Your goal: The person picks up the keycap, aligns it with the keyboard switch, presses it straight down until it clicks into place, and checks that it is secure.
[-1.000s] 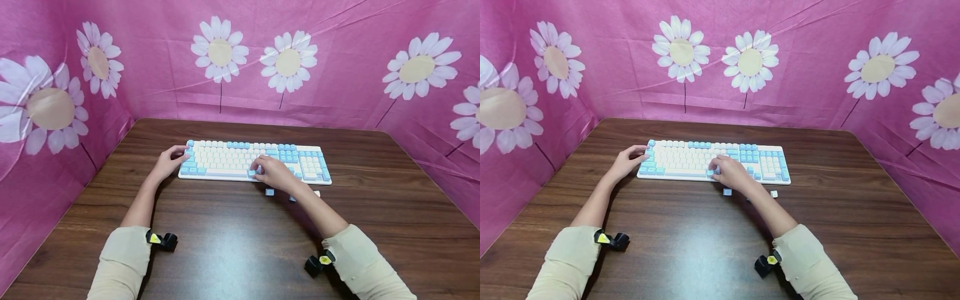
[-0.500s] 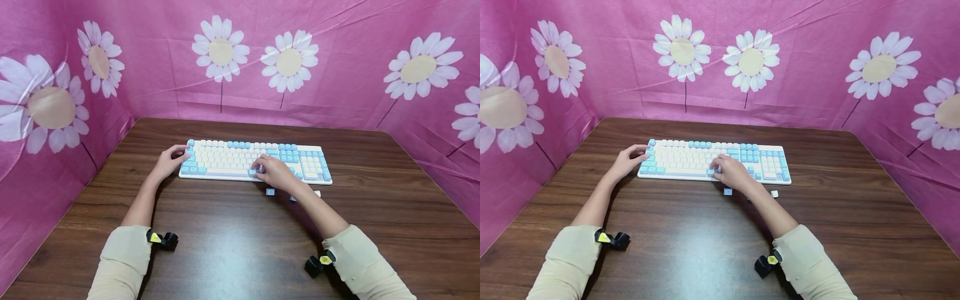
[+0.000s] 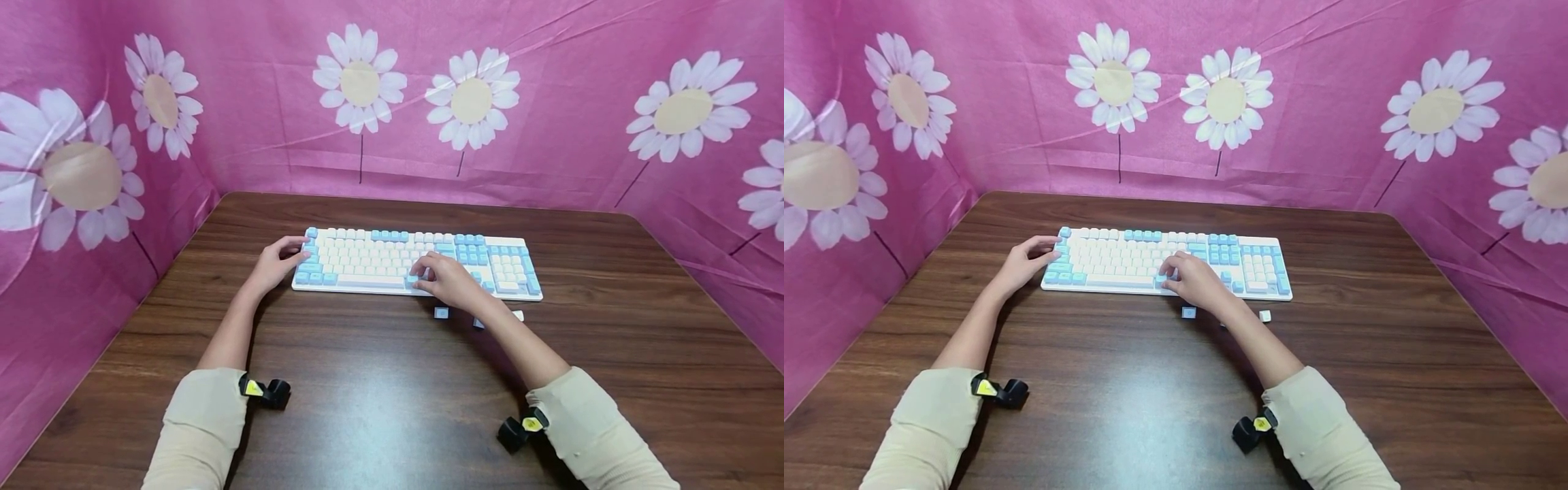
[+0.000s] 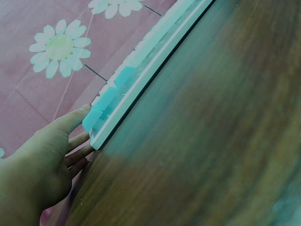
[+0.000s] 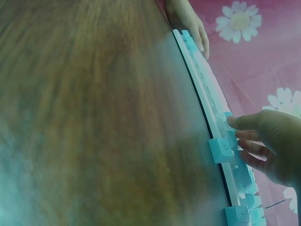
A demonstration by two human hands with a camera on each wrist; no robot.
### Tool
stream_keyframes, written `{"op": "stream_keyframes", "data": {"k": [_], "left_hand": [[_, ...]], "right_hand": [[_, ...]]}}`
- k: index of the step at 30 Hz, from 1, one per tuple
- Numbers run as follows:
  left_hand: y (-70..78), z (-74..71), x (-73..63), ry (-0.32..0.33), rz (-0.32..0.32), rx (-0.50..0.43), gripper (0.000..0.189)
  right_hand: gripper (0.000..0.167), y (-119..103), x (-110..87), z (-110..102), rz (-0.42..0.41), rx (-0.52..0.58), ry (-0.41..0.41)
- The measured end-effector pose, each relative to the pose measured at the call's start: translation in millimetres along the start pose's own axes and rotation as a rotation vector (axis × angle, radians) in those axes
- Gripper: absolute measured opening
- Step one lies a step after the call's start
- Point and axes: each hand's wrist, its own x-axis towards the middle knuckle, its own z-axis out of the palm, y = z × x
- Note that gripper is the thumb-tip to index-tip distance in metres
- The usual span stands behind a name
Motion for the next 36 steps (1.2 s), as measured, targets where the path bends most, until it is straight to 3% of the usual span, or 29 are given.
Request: {"op": "stream_keyframes", "data": {"k": [14,36], "left_hand": [[0.0,0.7,0.2,0.002,-0.008,0.002,0.038],[1.7,0.8,-0.6,0.009,0.004,0.002,0.037]], "right_hand": [[0.014,-5.6,0.6,1.0,0.015,-0.058,-0.009],[0.012,-3.8,-0.4,2.3,0.072,0.026,0.016]]}}
